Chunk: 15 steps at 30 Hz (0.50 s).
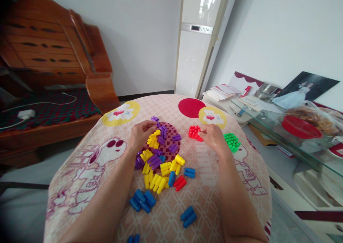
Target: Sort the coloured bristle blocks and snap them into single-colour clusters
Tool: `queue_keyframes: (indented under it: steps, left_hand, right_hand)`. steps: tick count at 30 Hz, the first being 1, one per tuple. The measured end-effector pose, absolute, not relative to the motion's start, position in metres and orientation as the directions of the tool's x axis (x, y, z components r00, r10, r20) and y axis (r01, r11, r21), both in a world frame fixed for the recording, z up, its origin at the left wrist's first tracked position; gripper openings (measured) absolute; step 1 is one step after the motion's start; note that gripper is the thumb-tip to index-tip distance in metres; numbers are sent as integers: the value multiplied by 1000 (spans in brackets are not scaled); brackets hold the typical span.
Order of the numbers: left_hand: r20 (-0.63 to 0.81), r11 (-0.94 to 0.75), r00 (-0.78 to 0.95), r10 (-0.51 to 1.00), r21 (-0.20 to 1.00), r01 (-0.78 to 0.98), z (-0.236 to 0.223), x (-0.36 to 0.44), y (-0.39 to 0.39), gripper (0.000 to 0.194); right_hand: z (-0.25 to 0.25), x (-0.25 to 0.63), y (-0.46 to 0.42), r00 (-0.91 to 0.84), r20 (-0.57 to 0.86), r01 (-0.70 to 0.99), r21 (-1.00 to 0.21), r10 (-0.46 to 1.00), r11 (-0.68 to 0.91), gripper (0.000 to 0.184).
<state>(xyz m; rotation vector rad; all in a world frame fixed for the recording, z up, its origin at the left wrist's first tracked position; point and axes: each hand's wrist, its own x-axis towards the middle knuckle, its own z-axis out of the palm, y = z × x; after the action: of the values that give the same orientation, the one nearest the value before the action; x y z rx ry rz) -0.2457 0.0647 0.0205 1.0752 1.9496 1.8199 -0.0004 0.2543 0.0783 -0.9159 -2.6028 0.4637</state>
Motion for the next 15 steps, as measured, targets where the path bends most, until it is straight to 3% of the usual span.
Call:
queue_keyframes:
  steps: [4,11,15]
  left_hand:
    - [282,-49,-700,657,942,333,19,-247,64,29]
    - [281,-52,-706,651,943,328,19,-248,64,28]
    - [268,-55,-729,629,952,303,22,-248,62,25]
  right_hand:
    - [71,-7,249,-725,187,545,-433,663,718,12]
    - [59,-24,240,-748,54,649,-148,662,746,14]
    - [64,-24,237,-727,90,671,-118,681,732,12]
